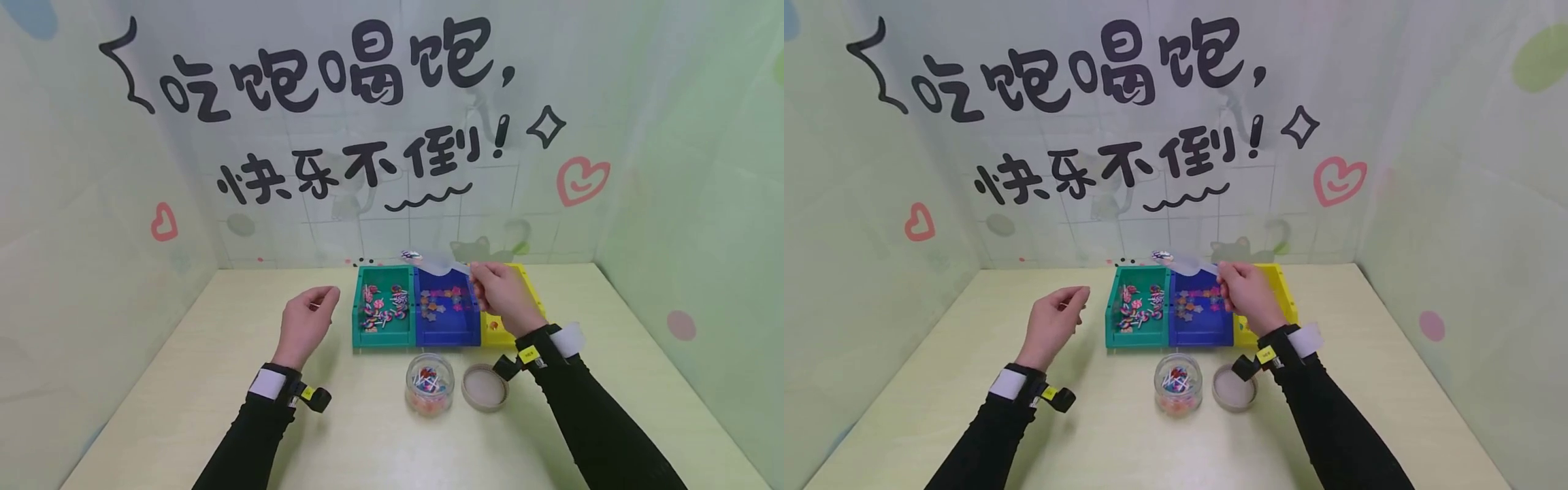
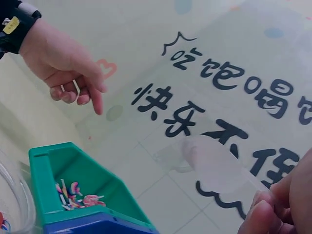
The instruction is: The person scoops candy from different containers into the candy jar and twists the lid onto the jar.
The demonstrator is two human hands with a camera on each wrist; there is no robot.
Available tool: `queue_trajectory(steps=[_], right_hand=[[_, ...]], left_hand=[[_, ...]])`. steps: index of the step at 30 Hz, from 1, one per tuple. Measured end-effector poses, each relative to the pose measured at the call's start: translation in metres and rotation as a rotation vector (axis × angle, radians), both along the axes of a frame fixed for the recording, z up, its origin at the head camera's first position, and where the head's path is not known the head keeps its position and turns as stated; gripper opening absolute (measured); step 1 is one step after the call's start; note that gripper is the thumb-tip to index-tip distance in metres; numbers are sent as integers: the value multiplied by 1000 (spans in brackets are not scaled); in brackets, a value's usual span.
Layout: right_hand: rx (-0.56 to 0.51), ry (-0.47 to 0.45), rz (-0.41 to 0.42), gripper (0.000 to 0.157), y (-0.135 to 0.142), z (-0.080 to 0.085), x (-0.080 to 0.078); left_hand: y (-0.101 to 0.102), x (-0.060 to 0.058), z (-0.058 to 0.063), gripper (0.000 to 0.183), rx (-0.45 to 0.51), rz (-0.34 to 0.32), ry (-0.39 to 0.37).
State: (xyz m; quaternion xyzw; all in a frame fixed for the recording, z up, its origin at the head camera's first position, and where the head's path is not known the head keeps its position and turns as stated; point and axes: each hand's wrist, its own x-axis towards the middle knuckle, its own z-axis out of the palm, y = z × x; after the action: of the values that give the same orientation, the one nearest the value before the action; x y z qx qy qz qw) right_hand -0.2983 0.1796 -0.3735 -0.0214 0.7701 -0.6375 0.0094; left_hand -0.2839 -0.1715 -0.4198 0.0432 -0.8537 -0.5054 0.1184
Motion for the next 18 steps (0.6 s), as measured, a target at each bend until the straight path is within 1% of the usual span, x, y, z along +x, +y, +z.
queue_trajectory(steps=[4,7,13,18], right_hand=[[9,22,8,38,16,11,10],[9,35,18,39,27,16,18],[-6,58,29,39,46,23,30],[-15,46,28,40,58,27,41]], left_hand=[[2,10,2,42,21,-47,29],[6,18,4,40,26,-93,36],[18,29,6,39,11,-217,54],[31,38,6,45,-31,-326,30]])
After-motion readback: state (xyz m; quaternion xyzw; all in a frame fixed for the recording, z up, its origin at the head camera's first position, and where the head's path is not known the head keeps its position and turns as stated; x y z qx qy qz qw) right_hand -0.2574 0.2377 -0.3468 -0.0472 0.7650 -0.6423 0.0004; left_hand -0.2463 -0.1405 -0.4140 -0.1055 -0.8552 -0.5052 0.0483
